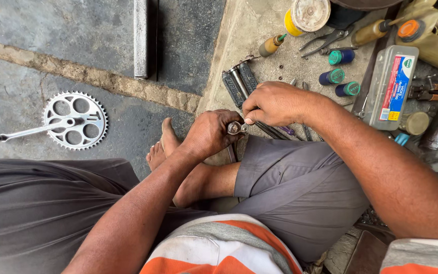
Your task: The person sits on the floor and uses a screwdriver and wrench to disassemble and reassemble a small mechanical component. They remove a screw, separate parts, and then reattach them, tightening the screw back into place.
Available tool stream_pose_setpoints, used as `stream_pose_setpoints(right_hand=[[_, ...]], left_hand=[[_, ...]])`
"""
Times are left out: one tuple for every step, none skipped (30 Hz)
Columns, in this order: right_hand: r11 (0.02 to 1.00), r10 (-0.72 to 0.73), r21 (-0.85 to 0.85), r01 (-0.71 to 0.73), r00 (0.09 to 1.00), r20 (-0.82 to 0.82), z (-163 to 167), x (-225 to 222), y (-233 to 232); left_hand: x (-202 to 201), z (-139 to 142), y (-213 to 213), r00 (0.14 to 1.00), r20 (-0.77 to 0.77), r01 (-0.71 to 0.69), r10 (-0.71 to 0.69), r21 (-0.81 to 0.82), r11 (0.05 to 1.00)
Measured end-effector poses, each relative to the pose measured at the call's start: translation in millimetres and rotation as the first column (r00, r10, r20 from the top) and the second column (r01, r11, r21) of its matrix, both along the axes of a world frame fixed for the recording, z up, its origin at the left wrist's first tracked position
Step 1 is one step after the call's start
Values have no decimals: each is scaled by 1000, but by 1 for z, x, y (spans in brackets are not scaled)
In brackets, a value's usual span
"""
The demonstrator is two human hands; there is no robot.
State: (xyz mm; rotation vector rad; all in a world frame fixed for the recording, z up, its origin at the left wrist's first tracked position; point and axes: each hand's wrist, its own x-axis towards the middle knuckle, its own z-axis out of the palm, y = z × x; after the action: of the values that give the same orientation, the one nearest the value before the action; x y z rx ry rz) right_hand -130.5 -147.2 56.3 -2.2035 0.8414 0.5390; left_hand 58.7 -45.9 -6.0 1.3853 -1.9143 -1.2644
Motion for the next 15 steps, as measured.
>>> stream_pose_setpoints(right_hand=[[1000, -7, 4, 6, 1000, 8, -2, -2, 0], [999, -54, 5, 53, 999, 5, -3, -4, 1], [995, -98, 9, 98, 995, 1, -3, -7, 4], [990, -141, 15, 141, 990, -1, -4, -10, 8], [980, -201, -1, 201, 980, 14, -5, -14, 13], [965, -260, -18, 260, 965, 30, -6, -17, 19], [947, -319, -33, 320, 947, 46, -7, -20, 26], [926, -371, -47, 374, 927, 63, -9, -22, 34], [903, -421, -61, 426, 904, 81, -11, -24, 42], [876, -468, -75, 476, 877, 105, -12, -25, 49], [842, -525, -81, 534, 844, 110, -14, -25, 56], [803, -580, -86, 589, 807, 114, -15, -25, 63], [762, -632, -89, 641, 767, 115, -15, -25, 71], [729, -674, -79, 680, 733, 88, -16, -25, 78], [694, -714, -71, 716, 698, 60, -17, -24, 84]], left_hand=[[0, 0, 1, 1000, 8, 3, -3, 11, 1000], [0, -1, 1, 1000, 16, 6, -6, 21, 1000], [0, -2, 1, 1000, 25, 6, -7, 34, 999], [0, -3, 1, 1000, 26, -3, 2, 27, 1000], [-1, -4, 1, 1000, 25, -11, 10, 20, 1000], [-1, -5, 1, 1000, 23, -19, 18, 10, 1000], [-1, -6, 1, 1000, 23, -18, 18, 8, 1000], [-1, -7, 1, 1000, 20, -16, 16, 7, 1000], [-2, -8, 1, 1000, 19, -14, 14, 5, 1000], [-2, -8, 1, 1000, 17, -21, 20, 7, 1000], [-2, -8, 1, 1000, 15, -27, 27, 7, 1000], [-3, -9, 1, 999, 13, -33, 33, 9, 999], [-3, -9, 1, 999, 14, -39, 39, 6, 999], [-4, -9, 1, 999, 14, -43, 43, 3, 999], [-5, -10, 1, 999, 13, -47, 47, -2, 999]])
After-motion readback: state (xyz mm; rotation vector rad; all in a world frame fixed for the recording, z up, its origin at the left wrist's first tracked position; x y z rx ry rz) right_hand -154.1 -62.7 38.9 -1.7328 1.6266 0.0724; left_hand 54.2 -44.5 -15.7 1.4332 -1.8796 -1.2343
